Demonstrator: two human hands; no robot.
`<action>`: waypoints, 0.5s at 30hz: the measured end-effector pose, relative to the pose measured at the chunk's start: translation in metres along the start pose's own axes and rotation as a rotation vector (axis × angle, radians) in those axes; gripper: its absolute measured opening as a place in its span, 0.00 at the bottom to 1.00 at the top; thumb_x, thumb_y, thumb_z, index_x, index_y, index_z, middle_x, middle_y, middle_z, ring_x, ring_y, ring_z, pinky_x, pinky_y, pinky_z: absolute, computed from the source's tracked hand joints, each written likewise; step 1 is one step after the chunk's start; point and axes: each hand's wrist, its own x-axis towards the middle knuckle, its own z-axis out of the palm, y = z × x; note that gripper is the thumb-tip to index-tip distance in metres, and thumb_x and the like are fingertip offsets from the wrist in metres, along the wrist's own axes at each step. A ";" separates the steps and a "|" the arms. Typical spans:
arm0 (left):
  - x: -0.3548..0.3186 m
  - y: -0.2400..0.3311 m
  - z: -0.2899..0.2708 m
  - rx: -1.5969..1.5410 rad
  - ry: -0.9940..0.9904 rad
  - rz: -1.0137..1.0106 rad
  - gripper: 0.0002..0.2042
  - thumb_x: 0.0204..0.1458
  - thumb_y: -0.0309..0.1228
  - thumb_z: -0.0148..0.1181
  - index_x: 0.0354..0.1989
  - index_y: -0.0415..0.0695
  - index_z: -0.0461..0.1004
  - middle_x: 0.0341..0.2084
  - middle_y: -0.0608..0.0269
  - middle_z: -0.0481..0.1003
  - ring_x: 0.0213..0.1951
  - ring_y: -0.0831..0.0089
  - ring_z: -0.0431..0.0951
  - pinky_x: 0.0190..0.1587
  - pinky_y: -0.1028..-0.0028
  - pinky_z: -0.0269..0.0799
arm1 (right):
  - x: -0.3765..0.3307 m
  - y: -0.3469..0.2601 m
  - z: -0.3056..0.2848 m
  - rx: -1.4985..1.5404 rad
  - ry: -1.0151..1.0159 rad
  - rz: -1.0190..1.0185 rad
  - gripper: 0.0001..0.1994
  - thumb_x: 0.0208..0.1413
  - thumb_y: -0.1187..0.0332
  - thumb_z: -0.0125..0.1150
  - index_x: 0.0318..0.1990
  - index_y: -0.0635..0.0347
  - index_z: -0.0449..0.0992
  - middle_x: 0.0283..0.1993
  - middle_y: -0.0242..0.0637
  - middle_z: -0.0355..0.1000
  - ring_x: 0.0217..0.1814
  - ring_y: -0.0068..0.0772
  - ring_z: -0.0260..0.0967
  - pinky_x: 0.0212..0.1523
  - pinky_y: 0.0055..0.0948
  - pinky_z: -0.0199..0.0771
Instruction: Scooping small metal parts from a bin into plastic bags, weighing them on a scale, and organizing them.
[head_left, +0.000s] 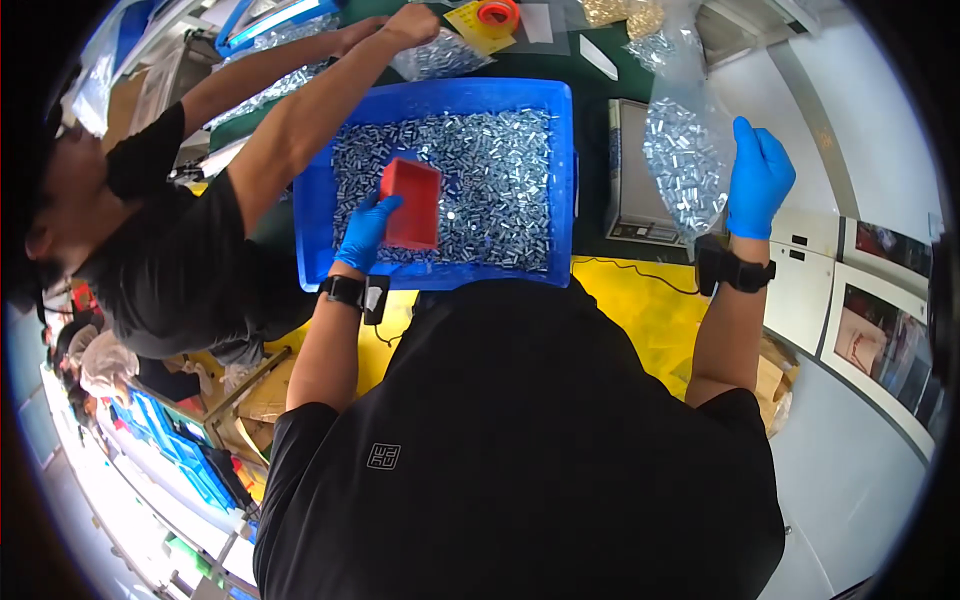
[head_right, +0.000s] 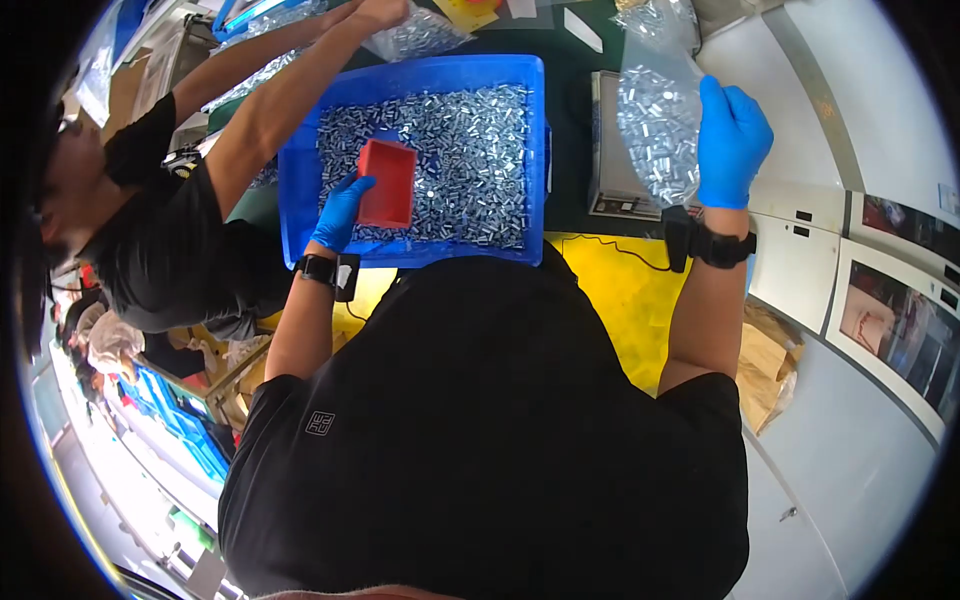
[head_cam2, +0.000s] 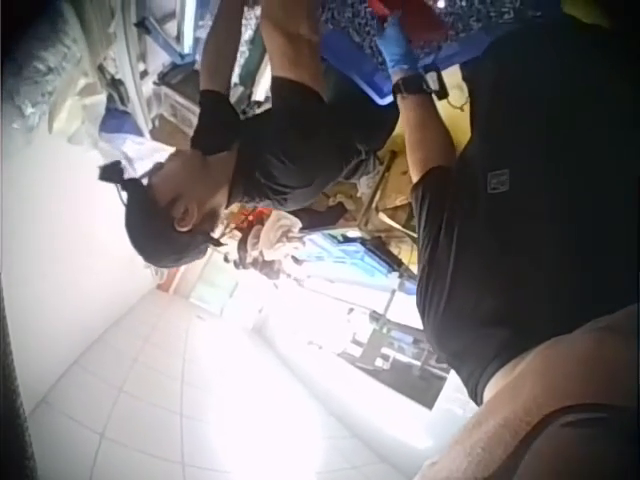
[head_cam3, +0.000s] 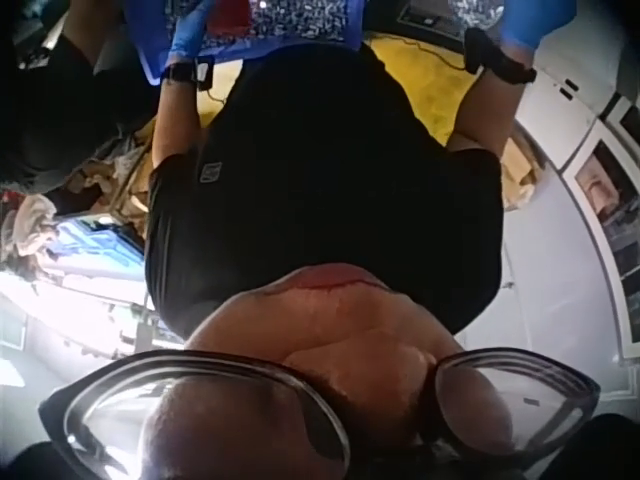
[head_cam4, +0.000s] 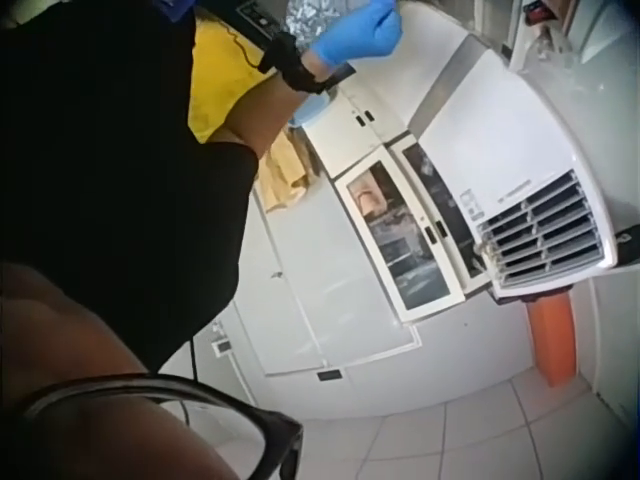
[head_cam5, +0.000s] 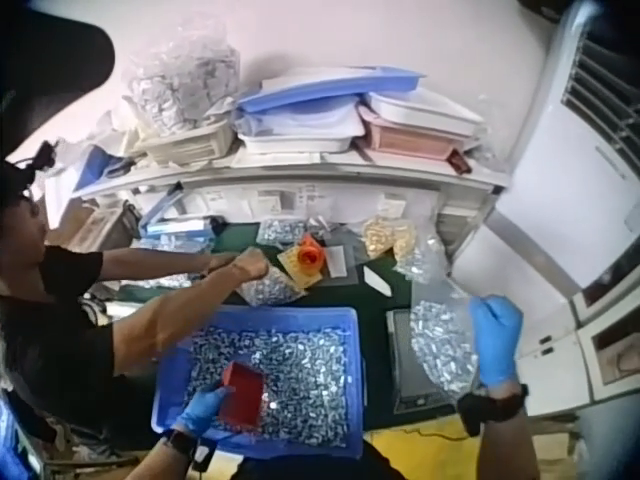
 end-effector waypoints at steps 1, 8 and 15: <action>0.012 -0.009 -0.010 -0.002 -0.007 -0.031 0.28 0.53 0.35 0.64 0.60 0.33 0.66 0.48 0.53 0.75 0.47 0.66 0.77 0.49 0.70 0.73 | 0.003 0.011 -0.005 -0.044 -0.002 -0.009 0.19 0.58 0.71 0.64 0.20 0.63 0.61 0.21 0.21 0.53 0.26 0.16 0.48 0.26 0.25 0.51; 0.058 -0.045 -0.047 0.387 0.128 0.050 0.29 0.48 0.35 0.60 0.59 0.35 0.66 0.42 0.51 0.78 0.41 0.66 0.80 0.42 0.69 0.77 | -0.020 0.080 -0.030 -0.462 0.054 -0.240 0.20 0.61 0.65 0.62 0.19 0.65 0.67 0.17 0.37 0.57 0.21 0.28 0.50 0.26 0.31 0.57; 0.056 -0.033 -0.010 1.336 0.608 0.478 0.26 0.47 0.36 0.63 0.56 0.39 0.70 0.38 0.49 0.79 0.37 0.58 0.80 0.39 0.63 0.76 | -0.084 0.109 -0.046 -0.487 -0.197 -0.381 0.09 0.53 0.69 0.66 0.25 0.60 0.73 0.27 0.41 0.68 0.30 0.44 0.67 0.32 0.38 0.65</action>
